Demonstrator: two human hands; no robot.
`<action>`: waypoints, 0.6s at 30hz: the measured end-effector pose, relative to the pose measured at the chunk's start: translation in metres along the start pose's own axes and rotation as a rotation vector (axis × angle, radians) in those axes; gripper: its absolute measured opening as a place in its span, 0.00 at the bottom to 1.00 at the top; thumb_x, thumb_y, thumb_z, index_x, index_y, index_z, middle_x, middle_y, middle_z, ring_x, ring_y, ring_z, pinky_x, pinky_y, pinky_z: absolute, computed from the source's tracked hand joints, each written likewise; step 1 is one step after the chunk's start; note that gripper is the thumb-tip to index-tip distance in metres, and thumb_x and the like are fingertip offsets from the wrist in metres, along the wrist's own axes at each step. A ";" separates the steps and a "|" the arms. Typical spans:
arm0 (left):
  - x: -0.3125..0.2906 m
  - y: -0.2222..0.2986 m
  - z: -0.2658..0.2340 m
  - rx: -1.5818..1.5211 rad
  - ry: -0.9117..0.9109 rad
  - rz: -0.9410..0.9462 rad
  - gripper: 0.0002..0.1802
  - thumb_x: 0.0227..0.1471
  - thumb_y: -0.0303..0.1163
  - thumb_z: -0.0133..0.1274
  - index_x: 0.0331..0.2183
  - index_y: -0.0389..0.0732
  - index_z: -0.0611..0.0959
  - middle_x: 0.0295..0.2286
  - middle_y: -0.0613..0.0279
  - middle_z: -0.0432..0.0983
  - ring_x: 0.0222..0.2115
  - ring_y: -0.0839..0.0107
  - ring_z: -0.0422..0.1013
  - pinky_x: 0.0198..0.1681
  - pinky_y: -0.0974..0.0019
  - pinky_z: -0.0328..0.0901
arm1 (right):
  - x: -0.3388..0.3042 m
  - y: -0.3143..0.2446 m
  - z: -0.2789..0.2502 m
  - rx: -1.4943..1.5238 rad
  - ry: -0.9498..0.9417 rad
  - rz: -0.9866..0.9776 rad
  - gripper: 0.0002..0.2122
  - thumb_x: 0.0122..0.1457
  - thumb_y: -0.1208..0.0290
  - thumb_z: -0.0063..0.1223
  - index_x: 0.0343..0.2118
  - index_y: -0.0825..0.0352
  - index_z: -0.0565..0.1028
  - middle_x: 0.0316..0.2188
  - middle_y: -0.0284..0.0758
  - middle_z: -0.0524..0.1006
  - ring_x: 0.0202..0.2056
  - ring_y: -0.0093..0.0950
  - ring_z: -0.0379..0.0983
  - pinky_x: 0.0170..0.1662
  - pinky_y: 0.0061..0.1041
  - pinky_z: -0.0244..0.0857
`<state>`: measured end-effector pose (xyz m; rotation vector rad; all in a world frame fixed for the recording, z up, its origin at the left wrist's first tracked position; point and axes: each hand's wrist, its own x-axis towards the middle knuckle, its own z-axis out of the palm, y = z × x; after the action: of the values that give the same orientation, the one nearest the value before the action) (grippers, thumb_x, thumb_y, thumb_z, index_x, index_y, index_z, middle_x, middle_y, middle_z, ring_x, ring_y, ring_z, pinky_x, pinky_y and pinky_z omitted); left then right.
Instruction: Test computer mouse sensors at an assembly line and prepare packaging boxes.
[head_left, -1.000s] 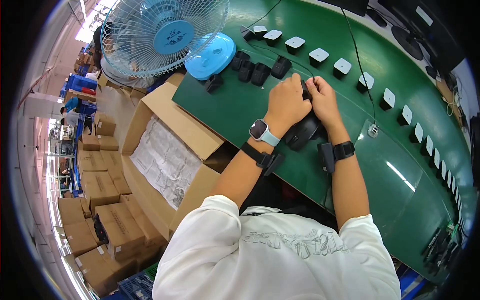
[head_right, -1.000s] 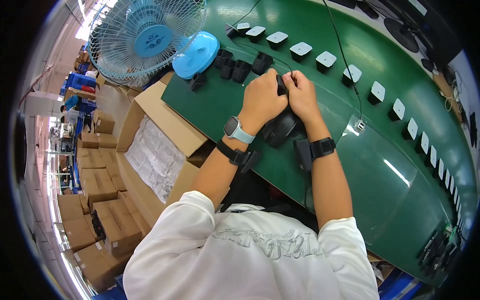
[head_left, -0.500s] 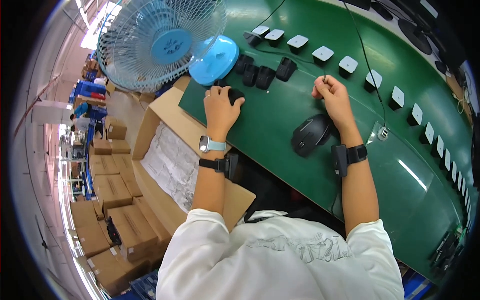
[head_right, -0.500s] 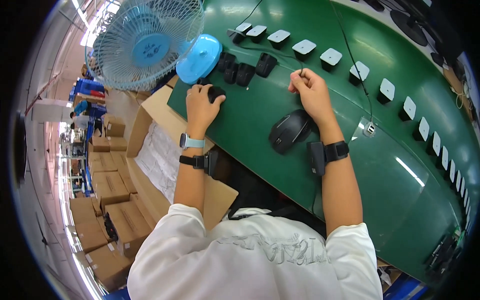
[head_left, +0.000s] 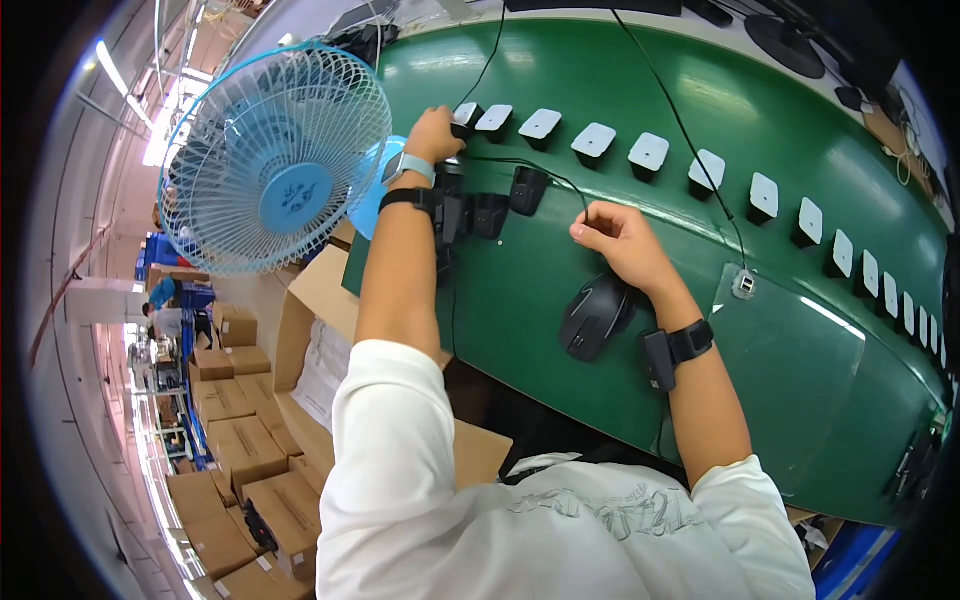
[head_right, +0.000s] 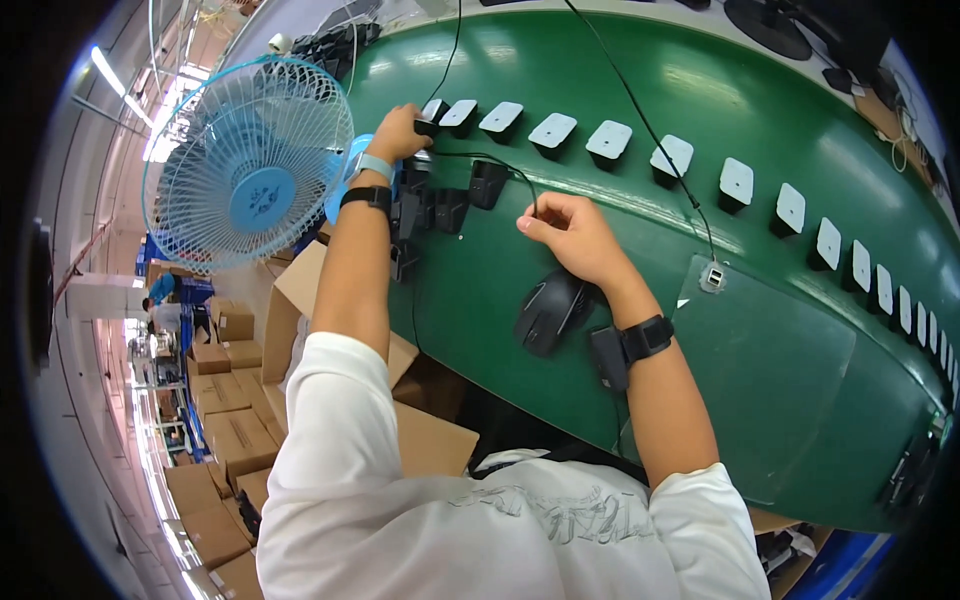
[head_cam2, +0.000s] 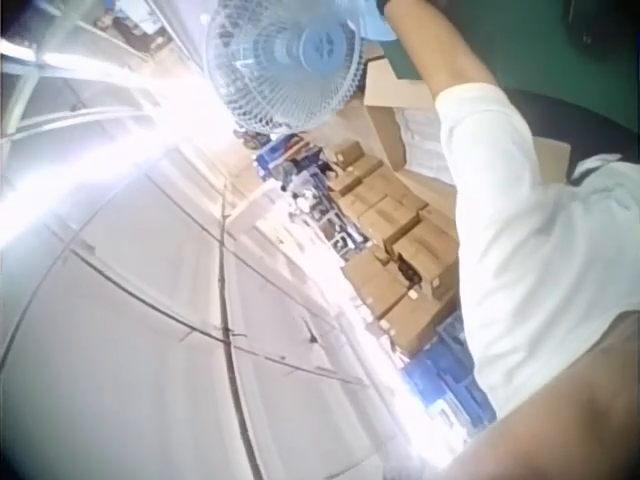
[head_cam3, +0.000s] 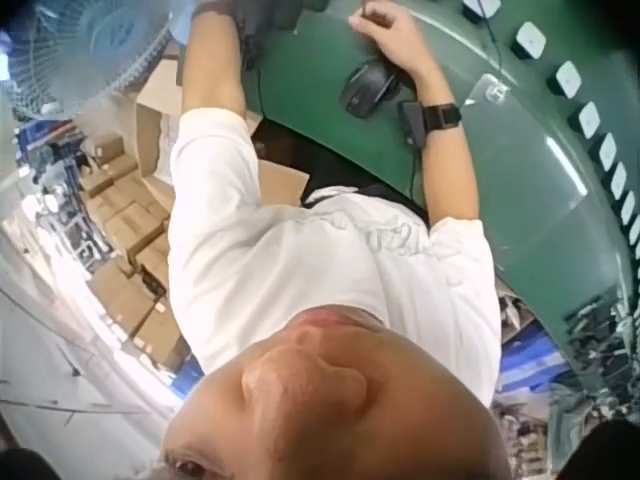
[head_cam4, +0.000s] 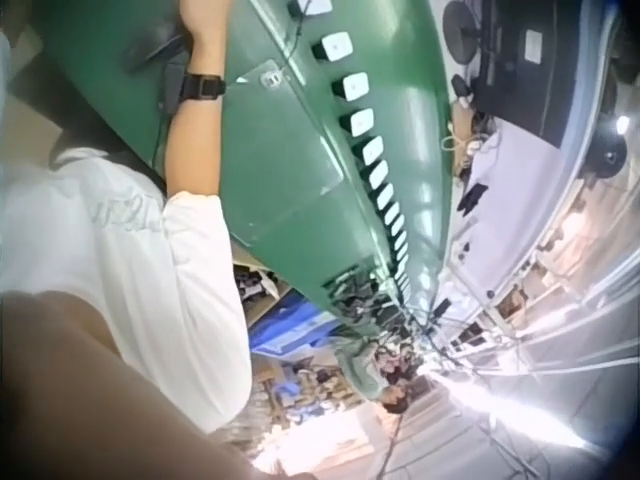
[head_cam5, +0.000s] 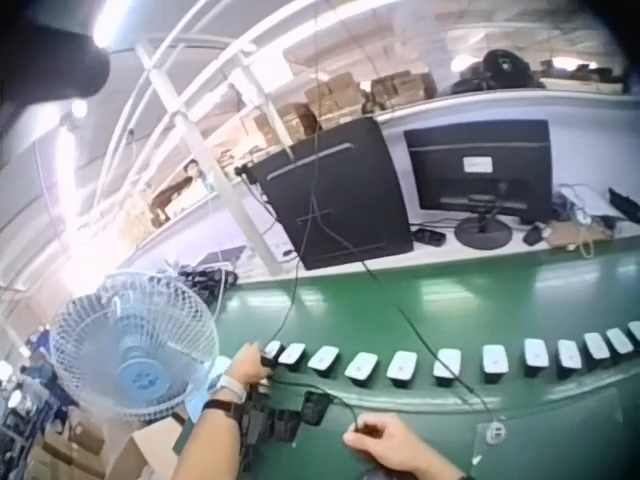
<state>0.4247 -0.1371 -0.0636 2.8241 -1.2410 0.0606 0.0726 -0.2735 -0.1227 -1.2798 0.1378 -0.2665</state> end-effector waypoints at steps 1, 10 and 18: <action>-0.006 -0.002 -0.007 0.068 -0.015 -0.013 0.28 0.39 0.38 0.65 0.43 0.36 0.78 0.43 0.42 0.75 0.47 0.44 0.71 0.52 0.52 0.68 | 0.000 0.001 0.001 -0.011 -0.002 -0.010 0.07 0.61 0.71 0.59 0.29 0.69 0.76 0.27 0.25 0.76 0.30 0.14 0.70 0.37 0.18 0.65; -0.169 0.135 0.000 -1.420 0.008 -0.051 0.18 0.58 0.44 0.50 0.33 0.35 0.77 0.28 0.69 0.71 0.28 0.79 0.66 0.32 0.74 0.60 | -0.003 -0.007 -0.007 0.176 0.124 0.019 0.06 0.60 0.71 0.61 0.34 0.69 0.79 0.28 0.28 0.77 0.29 0.16 0.70 0.33 0.17 0.64; -0.183 0.169 0.021 -1.037 0.030 0.252 0.20 0.50 0.42 0.61 0.29 0.35 0.73 0.17 0.66 0.62 0.20 0.77 0.57 0.22 0.69 0.55 | -0.002 -0.007 0.000 0.109 0.117 -0.014 0.07 0.61 0.70 0.61 0.33 0.69 0.79 0.32 0.29 0.79 0.30 0.16 0.70 0.35 0.19 0.66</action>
<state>0.1769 -0.1179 -0.0895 1.7691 -1.1350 -0.4031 0.0695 -0.2749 -0.1165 -1.1573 0.2119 -0.3563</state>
